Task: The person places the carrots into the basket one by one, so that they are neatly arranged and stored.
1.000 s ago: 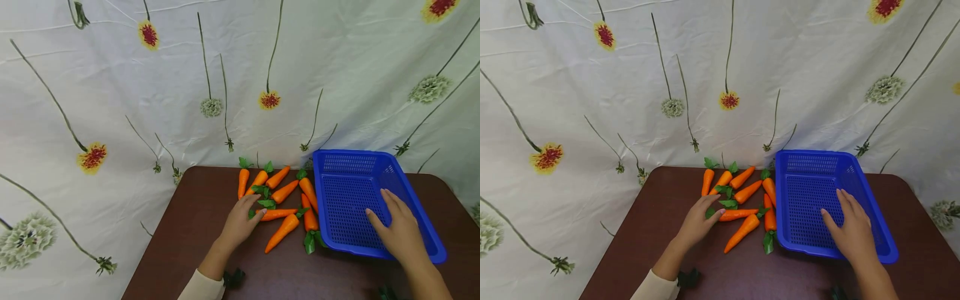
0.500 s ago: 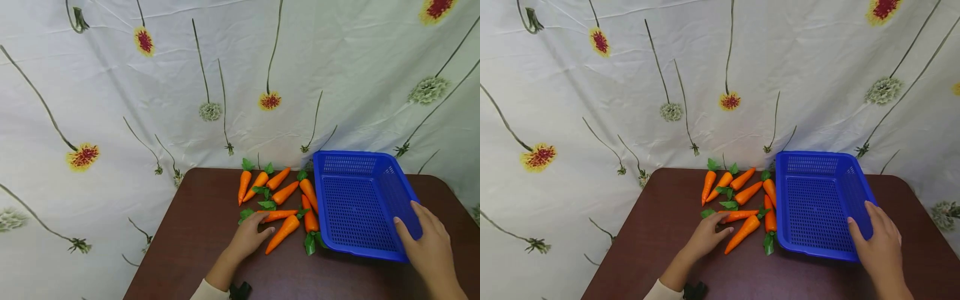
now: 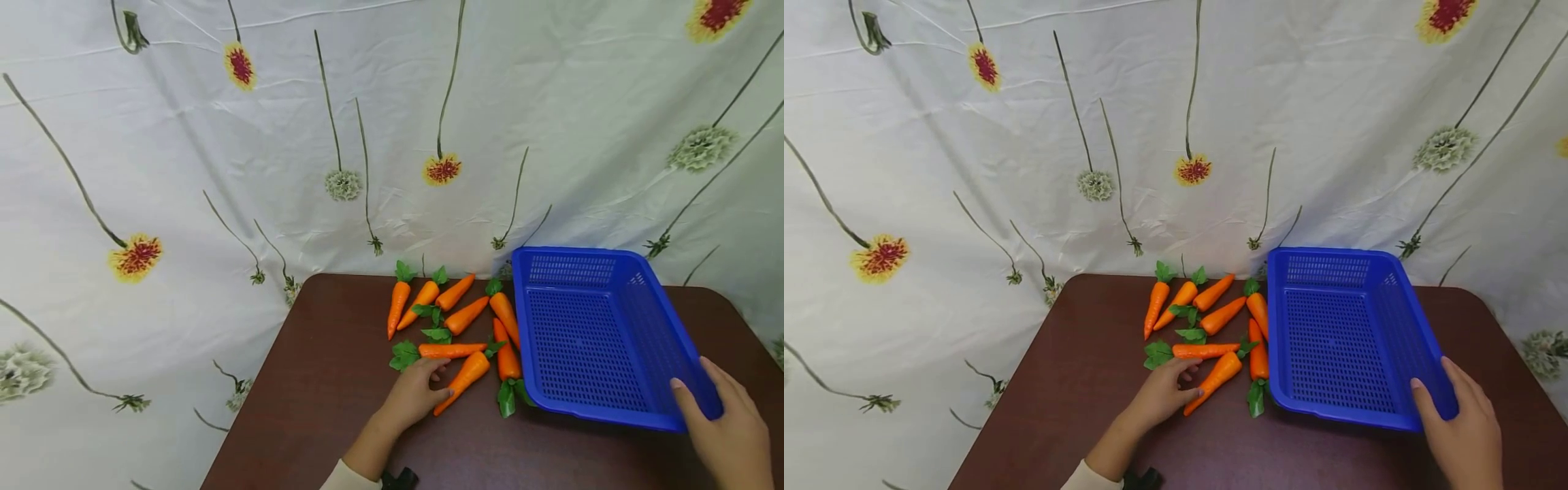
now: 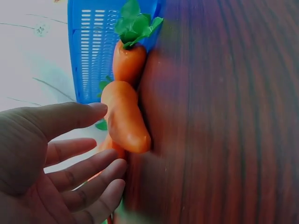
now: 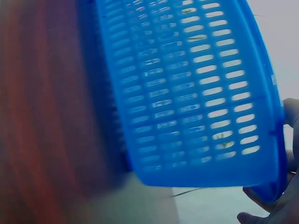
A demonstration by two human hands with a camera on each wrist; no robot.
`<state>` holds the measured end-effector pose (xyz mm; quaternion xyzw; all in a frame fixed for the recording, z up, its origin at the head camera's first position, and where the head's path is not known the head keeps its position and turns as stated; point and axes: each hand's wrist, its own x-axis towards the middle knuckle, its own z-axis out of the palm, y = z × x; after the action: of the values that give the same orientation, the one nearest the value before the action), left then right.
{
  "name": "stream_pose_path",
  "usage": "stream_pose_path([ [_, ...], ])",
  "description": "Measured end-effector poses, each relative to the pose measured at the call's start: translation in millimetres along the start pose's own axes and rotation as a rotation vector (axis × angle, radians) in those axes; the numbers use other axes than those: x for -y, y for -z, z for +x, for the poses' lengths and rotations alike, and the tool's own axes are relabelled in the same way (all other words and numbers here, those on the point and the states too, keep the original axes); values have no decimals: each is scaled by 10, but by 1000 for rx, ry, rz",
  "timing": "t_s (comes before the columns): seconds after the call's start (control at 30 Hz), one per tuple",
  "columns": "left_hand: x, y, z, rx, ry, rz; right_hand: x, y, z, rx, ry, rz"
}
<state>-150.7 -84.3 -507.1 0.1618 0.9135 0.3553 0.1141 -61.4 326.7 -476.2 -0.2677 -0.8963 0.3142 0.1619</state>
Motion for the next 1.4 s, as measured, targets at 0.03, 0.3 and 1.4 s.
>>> stream_pose_path([
  [0.03, -2, -2, 5, 3, -3, -6, -23, -10, -9, -2, -9, 8],
  [0.3, -2, -53, 30, 43, -13, -5, -182, -107, -68, -34, -39, 117],
  [1.4, 10, -39, 5, -21, 2, 59, -482, -144, -24, 77, 104, 207],
])
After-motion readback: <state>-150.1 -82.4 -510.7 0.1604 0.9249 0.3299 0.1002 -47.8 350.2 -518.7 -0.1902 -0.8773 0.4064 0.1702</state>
